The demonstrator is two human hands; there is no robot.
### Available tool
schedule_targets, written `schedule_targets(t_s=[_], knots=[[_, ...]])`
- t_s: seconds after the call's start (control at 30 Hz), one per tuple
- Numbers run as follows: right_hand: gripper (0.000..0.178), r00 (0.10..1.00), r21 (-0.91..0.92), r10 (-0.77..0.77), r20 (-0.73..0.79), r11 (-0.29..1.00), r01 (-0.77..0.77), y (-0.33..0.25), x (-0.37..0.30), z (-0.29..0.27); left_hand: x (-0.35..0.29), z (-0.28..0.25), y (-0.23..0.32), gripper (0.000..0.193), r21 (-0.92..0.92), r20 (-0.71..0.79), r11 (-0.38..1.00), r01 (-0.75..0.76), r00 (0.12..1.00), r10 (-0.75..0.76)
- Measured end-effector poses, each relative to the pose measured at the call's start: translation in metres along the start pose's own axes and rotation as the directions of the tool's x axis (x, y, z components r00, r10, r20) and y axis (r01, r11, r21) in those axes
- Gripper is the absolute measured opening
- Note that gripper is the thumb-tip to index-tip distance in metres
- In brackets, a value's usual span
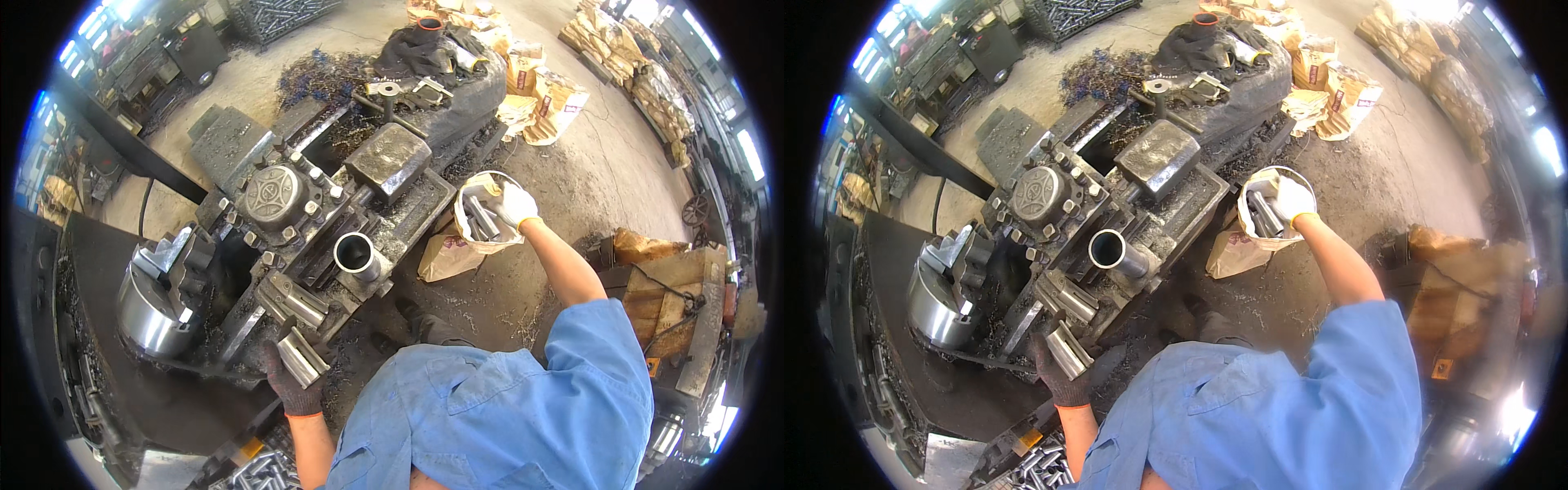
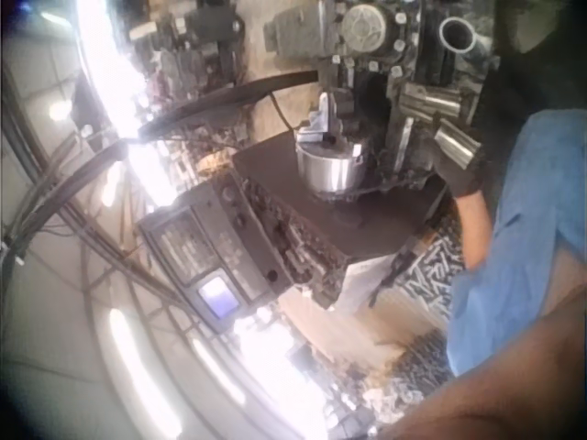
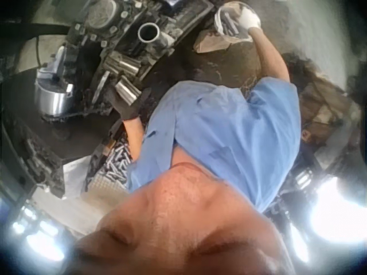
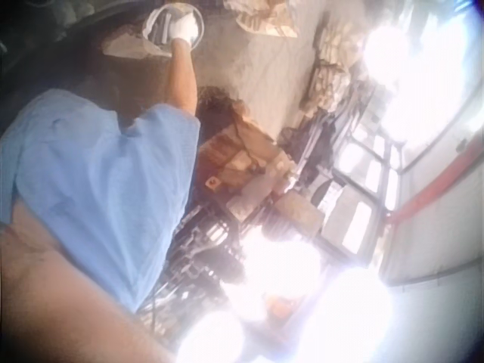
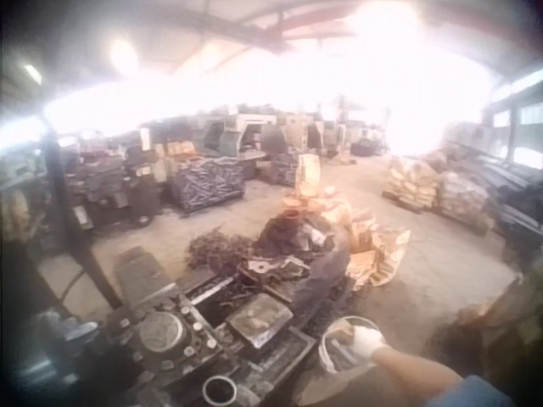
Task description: The person repeatedly picks up hollow metal cylinders from a wire basket, inserts them into a lathe chuck, and removes them after a brief machine cycle. The person then places the processed cylinders back into the basket. This cycle is repeated continuously throughout the clip.
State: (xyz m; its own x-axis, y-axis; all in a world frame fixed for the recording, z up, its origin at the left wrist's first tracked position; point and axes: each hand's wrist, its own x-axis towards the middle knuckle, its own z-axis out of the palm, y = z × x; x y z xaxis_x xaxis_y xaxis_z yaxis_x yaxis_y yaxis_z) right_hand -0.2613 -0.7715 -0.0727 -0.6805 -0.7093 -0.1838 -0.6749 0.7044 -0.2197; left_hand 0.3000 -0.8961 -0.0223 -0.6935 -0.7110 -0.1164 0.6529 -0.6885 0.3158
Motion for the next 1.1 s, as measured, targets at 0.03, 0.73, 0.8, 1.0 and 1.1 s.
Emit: schedule_targets(t_s=[0.03,0.73,0.8,1.0,1.1], knots=[[0.053,0.992,0.07,-0.072,-0.106,0.994,0.079,-0.032,-0.006,-0.015,0.001,0.005,-0.004,0.072,-0.038,-0.112,0.999,0.007,0.994,-0.011],[0.048,0.67,0.371,-0.688,0.278,0.72,0.586,-0.378,-0.163,0.05,-0.033,-0.025,0.049,0.051,0.395,-0.488,0.905,-0.155,0.8,0.35],[0.062,0.597,0.706,-0.752,0.28,0.582,0.403,-0.386,-0.157,0.034,-0.029,-0.025,0.058,0.057,0.32,-0.467,0.924,-0.211,0.813,0.347],[0.089,0.42,0.768,-0.824,0.382,0.535,0.353,-0.451,-0.17,-0.02,0.017,0.032,0.066,0.063,0.955,-0.111,0.263,-0.138,0.655,0.748],[0.087,0.41,0.796,-0.867,0.281,0.45,0.405,-0.471,-0.153,-0.071,0.024,0.052,0.081,0.067,0.578,0.074,0.479,-0.66,0.627,0.775]])
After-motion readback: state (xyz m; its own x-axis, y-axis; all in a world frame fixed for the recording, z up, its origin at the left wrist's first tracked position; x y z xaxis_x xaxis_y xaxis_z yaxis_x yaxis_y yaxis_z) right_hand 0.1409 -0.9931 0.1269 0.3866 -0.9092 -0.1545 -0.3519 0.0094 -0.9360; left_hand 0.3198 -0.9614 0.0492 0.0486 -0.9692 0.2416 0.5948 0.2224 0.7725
